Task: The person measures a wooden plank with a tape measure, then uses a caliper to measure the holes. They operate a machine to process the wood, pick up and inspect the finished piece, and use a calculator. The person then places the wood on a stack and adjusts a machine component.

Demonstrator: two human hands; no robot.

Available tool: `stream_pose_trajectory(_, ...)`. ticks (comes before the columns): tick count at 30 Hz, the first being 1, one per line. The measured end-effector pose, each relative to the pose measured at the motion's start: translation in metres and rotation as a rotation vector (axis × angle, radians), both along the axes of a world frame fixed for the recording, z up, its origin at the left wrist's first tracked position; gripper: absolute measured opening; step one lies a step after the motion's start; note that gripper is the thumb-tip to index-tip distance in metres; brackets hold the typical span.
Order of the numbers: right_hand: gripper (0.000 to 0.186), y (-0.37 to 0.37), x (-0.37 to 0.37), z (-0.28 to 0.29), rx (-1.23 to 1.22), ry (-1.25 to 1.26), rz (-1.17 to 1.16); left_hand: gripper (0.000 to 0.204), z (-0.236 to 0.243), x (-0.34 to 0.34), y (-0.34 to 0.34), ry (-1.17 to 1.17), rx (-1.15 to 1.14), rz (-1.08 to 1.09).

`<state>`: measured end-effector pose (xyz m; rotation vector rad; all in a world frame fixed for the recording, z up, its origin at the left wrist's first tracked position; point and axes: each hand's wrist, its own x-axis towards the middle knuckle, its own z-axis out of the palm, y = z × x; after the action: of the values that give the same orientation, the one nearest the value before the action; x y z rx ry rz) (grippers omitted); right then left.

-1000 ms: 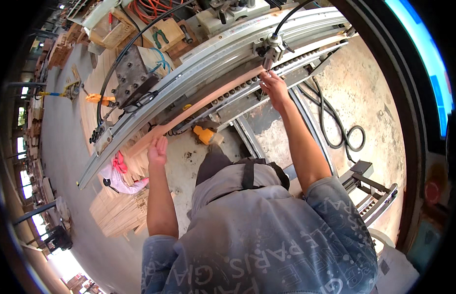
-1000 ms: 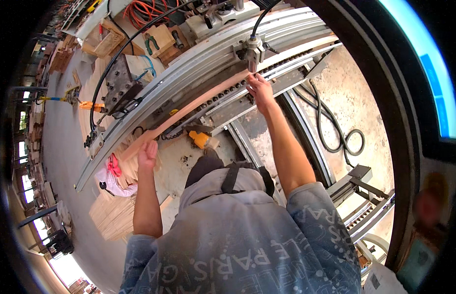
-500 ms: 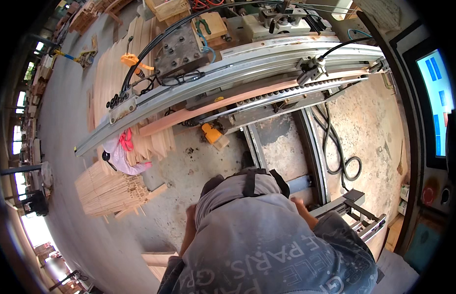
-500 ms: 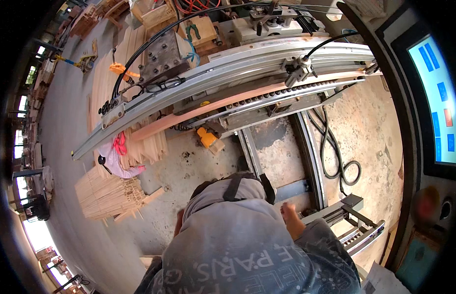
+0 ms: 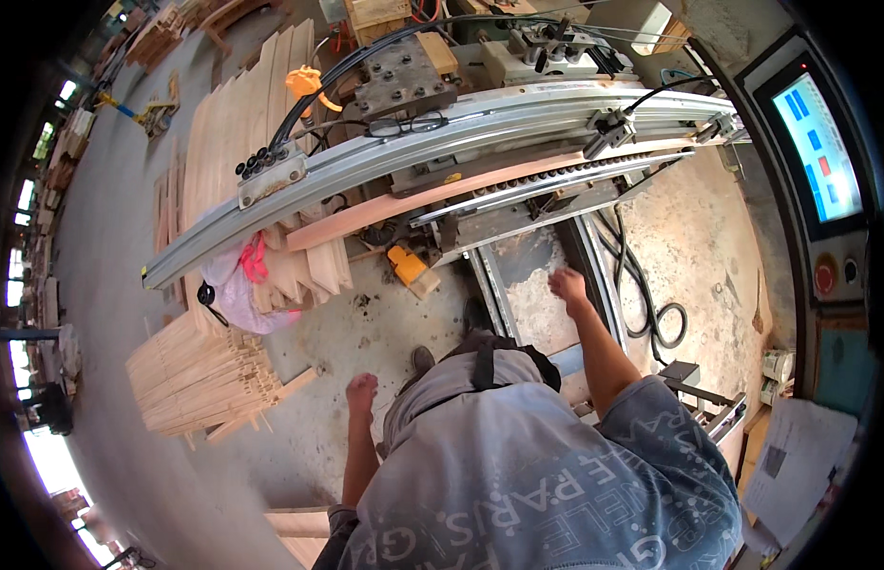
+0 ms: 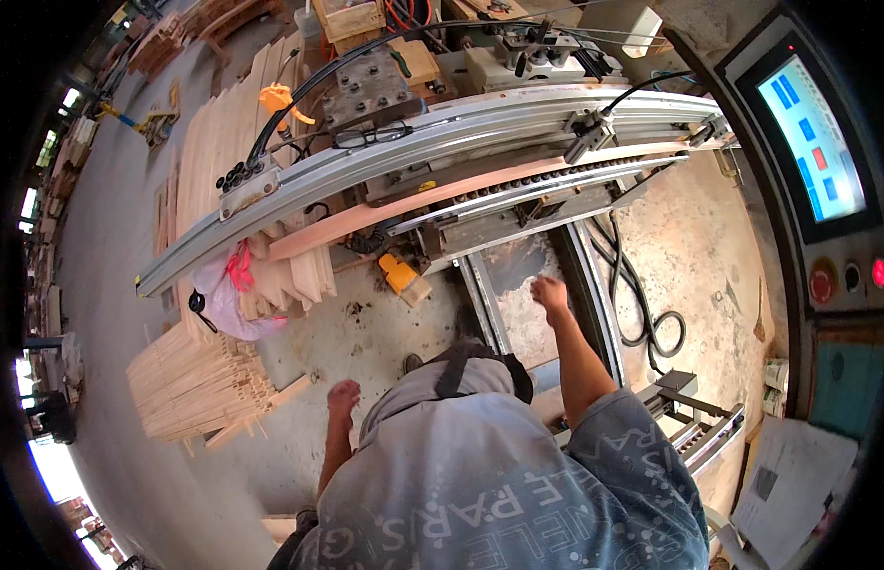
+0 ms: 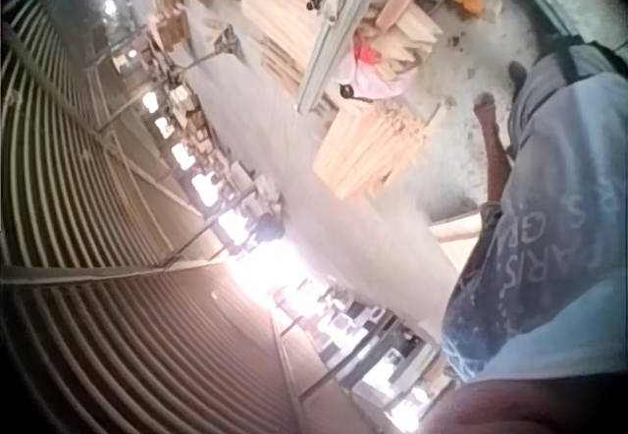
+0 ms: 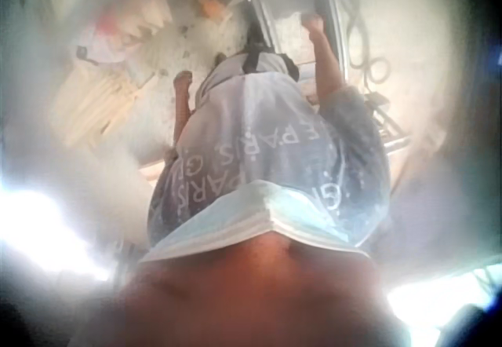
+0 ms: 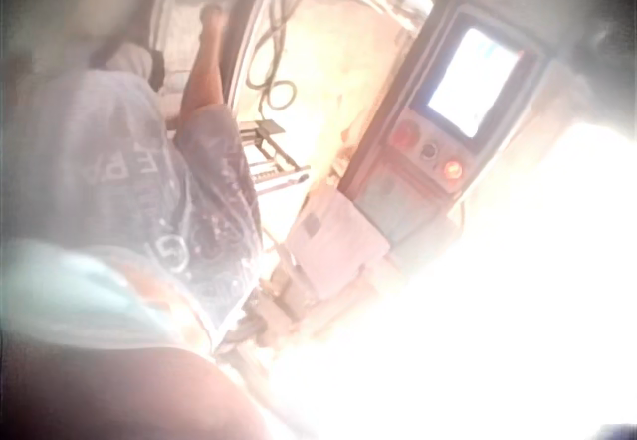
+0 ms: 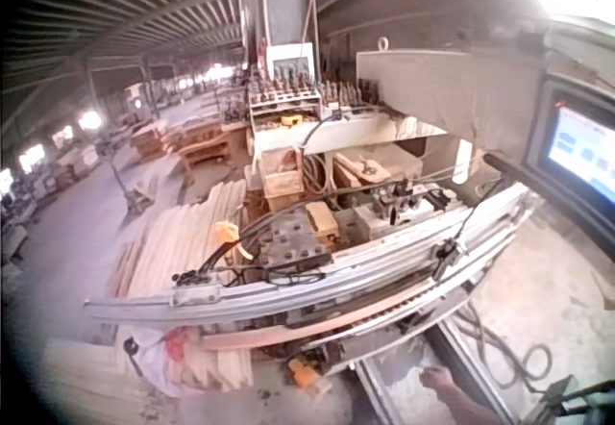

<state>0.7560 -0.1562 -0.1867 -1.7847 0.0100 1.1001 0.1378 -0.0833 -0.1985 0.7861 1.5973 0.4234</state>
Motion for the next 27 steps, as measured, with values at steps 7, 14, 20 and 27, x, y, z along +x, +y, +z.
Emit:
stream_pose_trajectory(7, 0.034, 0.025, -0.086, 0.045, 0.258, 0.027, 0.133, 0.028, 0.052, 0.018, 0.018, -0.22, 0.055, 0.117)
stream_pose_trajectory(14, 0.025, -0.21, -0.14, -0.1, -0.389, -0.316, 0.894, 0.014, -0.105, -0.098, -0.148, 0.193, 0.0, -0.663)
stream_pose_trajectory(20, 0.023, -0.236, -0.18, -0.035, -0.415, 0.24, -0.223, 0.015, -0.086, -0.17, -0.176, 0.369, 0.1, -0.697)
stream_pose_trajectory(27, 0.027, -0.199, -0.179, -0.039, -0.338, 0.196, -0.168, 0.009, -0.029, -0.123, -0.105, 0.016, -0.04, -0.242)
